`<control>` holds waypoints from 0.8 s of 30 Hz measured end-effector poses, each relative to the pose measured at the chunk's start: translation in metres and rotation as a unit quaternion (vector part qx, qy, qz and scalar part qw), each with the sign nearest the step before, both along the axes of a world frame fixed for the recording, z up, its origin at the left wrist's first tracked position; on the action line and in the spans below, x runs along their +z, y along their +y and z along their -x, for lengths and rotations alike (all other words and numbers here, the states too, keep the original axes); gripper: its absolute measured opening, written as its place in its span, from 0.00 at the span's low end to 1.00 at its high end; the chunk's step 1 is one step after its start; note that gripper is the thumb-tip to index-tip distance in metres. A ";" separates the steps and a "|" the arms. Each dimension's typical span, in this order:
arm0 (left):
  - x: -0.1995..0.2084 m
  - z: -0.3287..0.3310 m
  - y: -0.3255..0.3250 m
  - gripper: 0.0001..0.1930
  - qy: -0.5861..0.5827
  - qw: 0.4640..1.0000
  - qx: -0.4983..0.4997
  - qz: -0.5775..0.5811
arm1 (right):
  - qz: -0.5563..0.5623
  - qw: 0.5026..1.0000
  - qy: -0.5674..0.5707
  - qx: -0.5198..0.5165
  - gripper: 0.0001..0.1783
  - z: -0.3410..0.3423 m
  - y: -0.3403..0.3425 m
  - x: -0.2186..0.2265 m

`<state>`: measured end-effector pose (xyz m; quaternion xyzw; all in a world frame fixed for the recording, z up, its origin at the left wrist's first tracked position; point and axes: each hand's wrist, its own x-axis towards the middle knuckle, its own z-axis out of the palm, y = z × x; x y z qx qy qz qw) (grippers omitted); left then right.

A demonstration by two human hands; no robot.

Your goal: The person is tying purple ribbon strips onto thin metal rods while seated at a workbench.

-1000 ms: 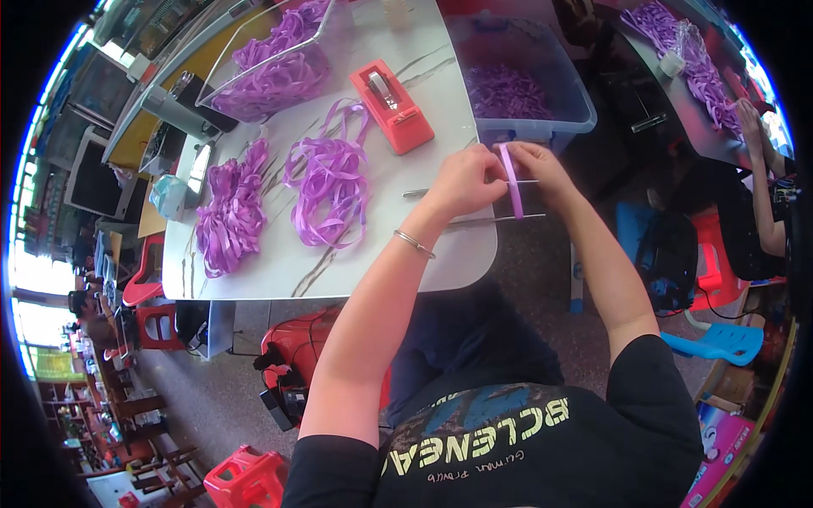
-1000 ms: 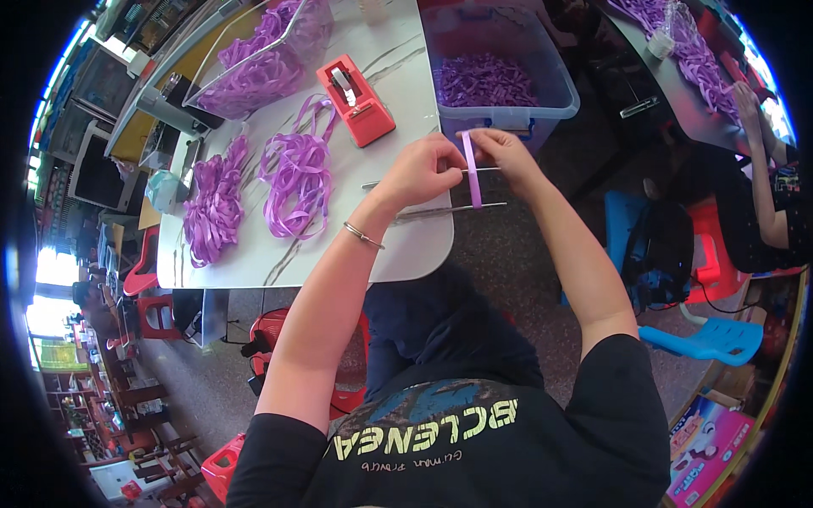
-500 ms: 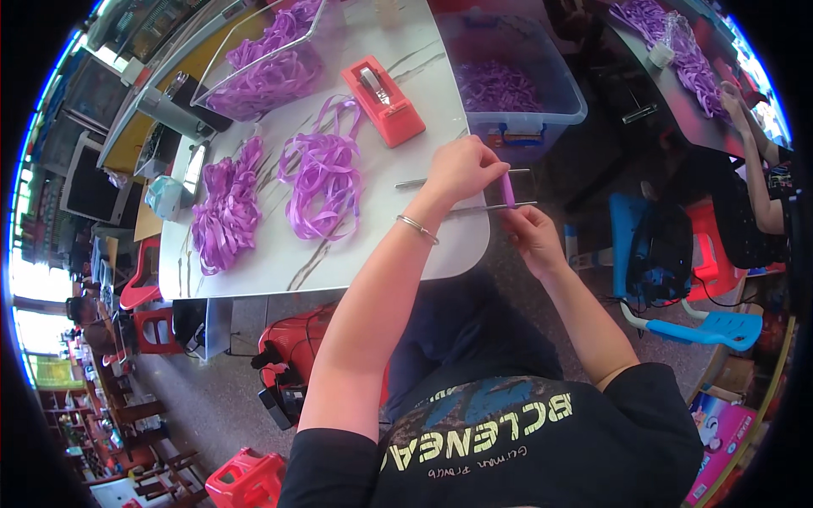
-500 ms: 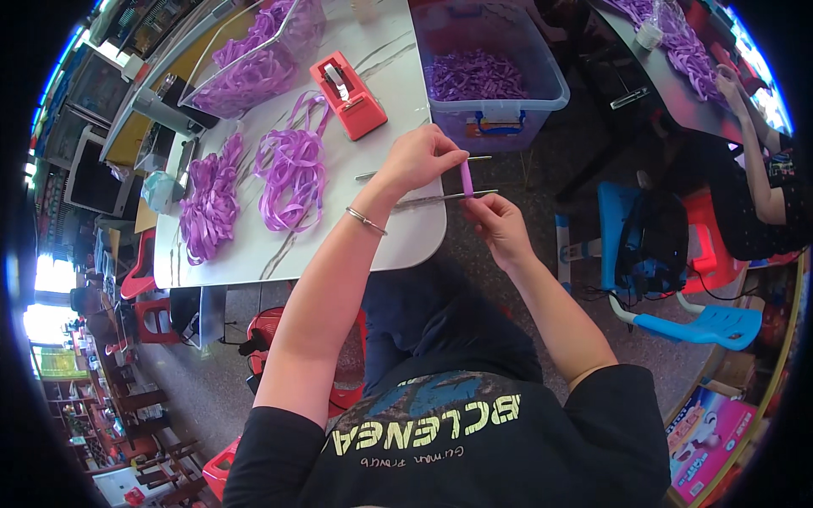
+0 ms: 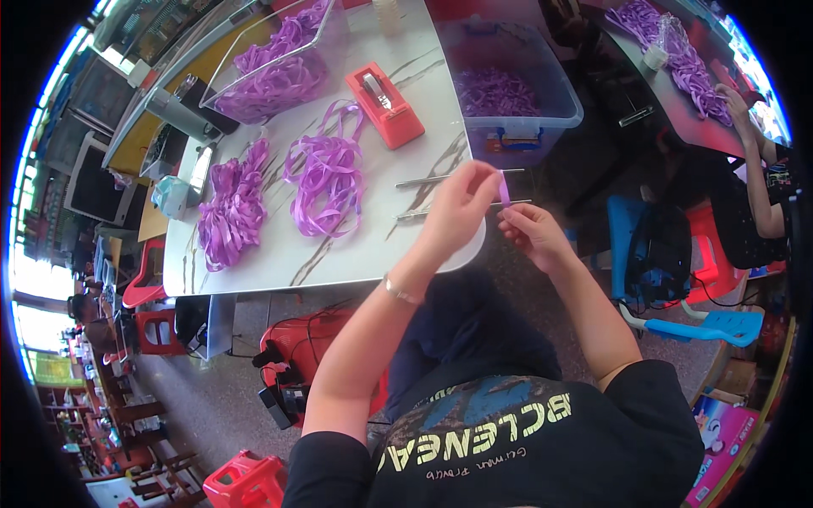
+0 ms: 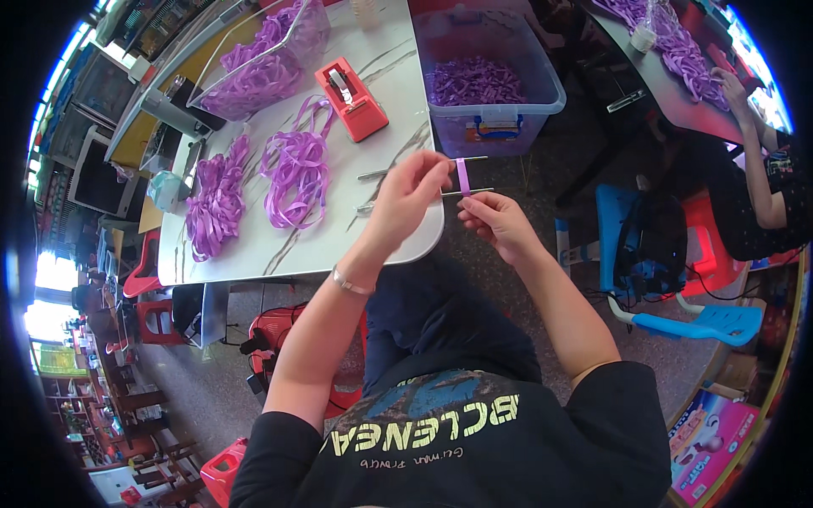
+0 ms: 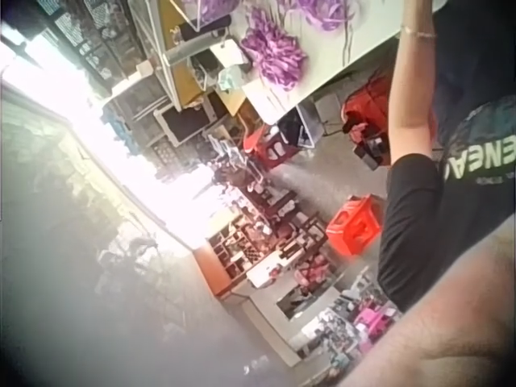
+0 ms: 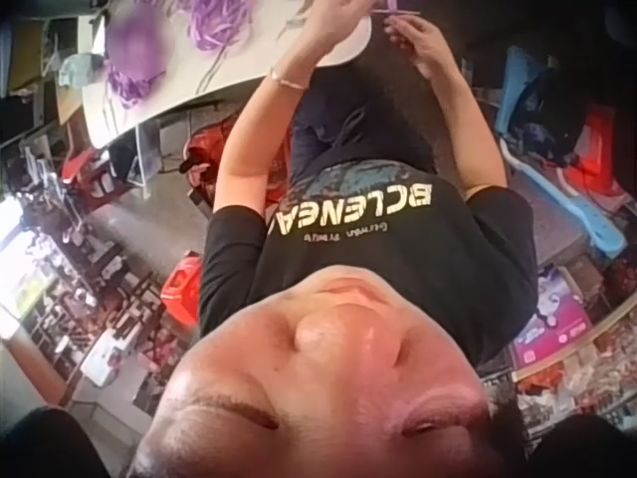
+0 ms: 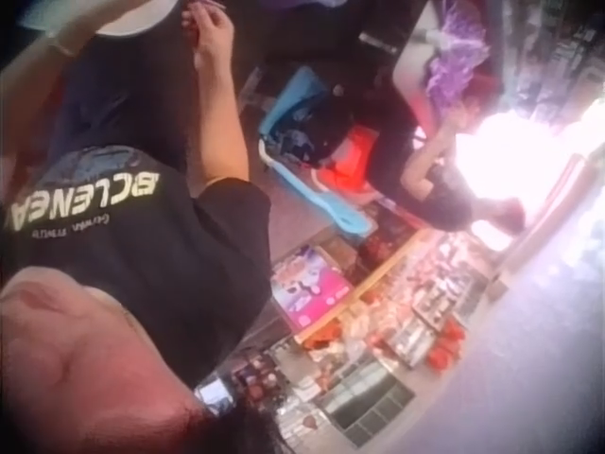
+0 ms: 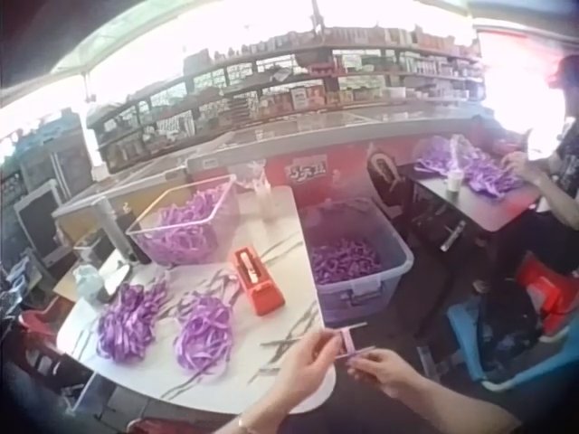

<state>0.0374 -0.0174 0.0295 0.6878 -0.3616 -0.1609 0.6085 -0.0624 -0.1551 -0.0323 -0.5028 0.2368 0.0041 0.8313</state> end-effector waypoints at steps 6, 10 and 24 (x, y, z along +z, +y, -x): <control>0.002 0.044 0.024 0.24 0.539 0.841 -0.051 0.024 | -0.014 0.998 -0.021 0.063 0.08 0.002 -0.011 -0.004; -0.006 0.048 0.011 0.23 0.647 0.744 -0.067 0.152 | -0.039 0.997 -0.021 0.068 0.08 0.001 -0.007 0.005; -0.032 0.034 0.010 0.07 0.674 0.651 -0.246 0.245 | 0.138 0.948 -0.159 0.237 0.12 -0.034 -0.066 0.078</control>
